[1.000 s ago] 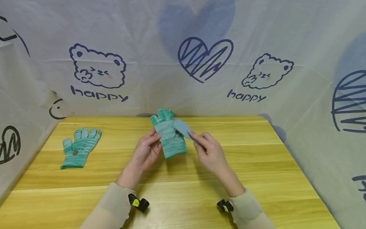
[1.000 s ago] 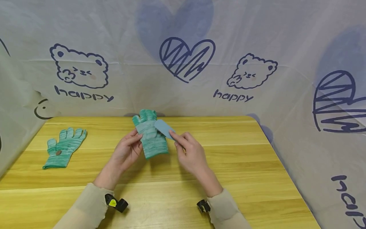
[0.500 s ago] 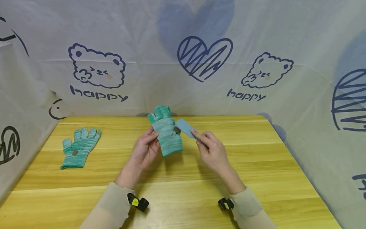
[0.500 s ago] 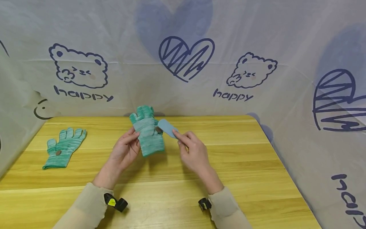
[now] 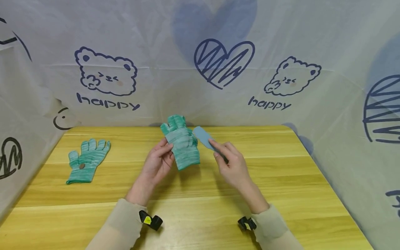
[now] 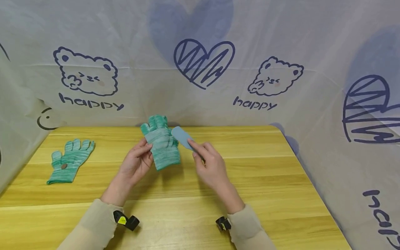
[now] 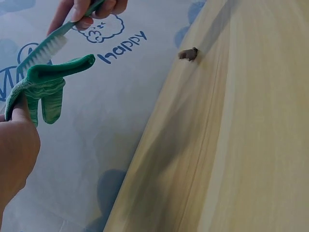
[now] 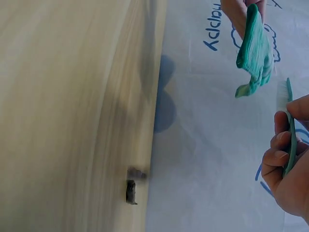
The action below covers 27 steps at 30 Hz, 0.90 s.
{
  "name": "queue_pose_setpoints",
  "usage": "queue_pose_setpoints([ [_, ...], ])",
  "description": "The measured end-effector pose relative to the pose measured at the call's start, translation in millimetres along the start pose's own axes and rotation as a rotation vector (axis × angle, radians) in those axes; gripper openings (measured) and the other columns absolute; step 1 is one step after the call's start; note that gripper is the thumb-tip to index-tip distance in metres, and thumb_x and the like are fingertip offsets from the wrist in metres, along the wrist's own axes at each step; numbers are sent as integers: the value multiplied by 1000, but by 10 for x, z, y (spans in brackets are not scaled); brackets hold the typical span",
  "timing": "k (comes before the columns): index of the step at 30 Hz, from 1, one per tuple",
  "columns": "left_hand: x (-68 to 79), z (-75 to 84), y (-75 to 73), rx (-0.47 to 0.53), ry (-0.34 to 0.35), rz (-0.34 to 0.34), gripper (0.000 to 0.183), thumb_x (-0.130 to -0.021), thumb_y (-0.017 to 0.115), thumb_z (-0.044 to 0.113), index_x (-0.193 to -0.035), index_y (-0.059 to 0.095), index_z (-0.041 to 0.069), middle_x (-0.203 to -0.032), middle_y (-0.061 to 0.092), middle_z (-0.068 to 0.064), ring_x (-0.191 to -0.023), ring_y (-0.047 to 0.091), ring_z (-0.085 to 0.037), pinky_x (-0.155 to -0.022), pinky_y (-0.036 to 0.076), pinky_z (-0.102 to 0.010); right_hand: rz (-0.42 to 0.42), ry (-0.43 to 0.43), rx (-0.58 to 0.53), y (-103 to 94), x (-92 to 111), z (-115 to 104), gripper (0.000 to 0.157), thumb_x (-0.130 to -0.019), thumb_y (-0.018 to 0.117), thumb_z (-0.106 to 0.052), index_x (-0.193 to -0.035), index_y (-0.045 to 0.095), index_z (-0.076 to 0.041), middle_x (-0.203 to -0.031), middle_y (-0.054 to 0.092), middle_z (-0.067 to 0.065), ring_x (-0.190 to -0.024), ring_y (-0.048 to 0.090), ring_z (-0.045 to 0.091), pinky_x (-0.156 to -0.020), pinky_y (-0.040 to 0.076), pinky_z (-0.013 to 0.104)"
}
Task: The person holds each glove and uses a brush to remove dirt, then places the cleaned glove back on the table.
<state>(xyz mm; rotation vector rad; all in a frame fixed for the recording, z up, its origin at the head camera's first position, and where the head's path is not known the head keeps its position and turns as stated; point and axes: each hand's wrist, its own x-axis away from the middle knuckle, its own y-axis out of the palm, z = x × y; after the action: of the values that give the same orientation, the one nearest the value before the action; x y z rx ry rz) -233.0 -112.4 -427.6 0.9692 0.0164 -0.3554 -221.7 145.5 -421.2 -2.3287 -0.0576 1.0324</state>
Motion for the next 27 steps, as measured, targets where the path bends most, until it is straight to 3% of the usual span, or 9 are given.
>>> queue_pose_setpoints([
  [9, 7, -35, 7, -8, -16, -14, 38, -111, 24, -5, -147, 35, 1, -127, 68, -8, -112, 69, -14, -90, 57, -24, -43, -34, -46, 71, 7, -86, 42, -98, 65, 4, -139, 66, -7, -95, 63, 6, -69, 47, 10, -58, 41, 25],
  [20, 16, -7, 16, 41, 15, -44, 38, -111, 24, -5, -144, 43, 3, -121, 69, -8, -107, 71, -14, -87, 58, -22, -53, 70, -28, 78, 42, 59, 42, -101, 64, 0, -142, 65, -13, -96, 64, 4, -67, 45, 10, -57, 40, 25],
  [27, 14, 7, 8, 56, 26, -94, 40, -111, 22, -6, -143, 46, 2, -127, 68, -11, -112, 70, -17, -90, 58, -24, -28, 156, -1, 44, 49, 105, 42, -102, 63, -2, -142, 65, -13, -98, 64, 7, -65, 46, 11, -55, 39, 25],
])
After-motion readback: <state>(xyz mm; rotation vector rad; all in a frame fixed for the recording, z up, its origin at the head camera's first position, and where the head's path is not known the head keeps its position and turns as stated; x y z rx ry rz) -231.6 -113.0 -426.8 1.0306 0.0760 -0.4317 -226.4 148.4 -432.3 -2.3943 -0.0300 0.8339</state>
